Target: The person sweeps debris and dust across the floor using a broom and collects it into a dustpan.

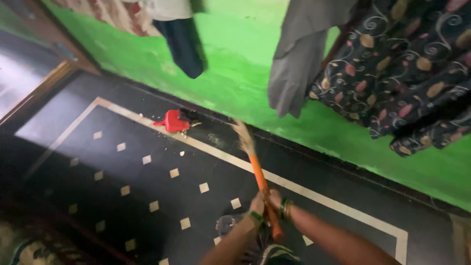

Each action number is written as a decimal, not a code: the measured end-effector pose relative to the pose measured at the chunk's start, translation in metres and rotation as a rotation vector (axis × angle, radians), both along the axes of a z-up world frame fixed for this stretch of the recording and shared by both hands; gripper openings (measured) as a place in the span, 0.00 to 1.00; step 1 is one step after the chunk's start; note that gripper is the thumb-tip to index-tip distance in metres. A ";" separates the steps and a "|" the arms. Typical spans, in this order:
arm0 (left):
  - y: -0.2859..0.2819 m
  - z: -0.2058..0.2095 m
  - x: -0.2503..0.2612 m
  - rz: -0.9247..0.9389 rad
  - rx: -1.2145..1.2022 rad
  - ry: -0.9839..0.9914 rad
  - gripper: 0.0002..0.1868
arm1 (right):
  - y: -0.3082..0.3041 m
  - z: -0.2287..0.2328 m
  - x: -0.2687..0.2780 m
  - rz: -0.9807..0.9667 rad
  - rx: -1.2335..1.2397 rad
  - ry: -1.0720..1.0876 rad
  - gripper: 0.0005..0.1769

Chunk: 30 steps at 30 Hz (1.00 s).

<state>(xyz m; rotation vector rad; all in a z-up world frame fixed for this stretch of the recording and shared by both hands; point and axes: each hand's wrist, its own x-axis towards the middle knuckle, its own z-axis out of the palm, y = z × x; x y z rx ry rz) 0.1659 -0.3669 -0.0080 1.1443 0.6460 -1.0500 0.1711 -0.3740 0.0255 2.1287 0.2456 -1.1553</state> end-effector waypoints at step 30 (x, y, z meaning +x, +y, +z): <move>0.285 0.002 0.123 -0.159 -0.083 0.325 0.10 | 0.145 -0.062 0.159 -2.480 0.991 0.320 0.06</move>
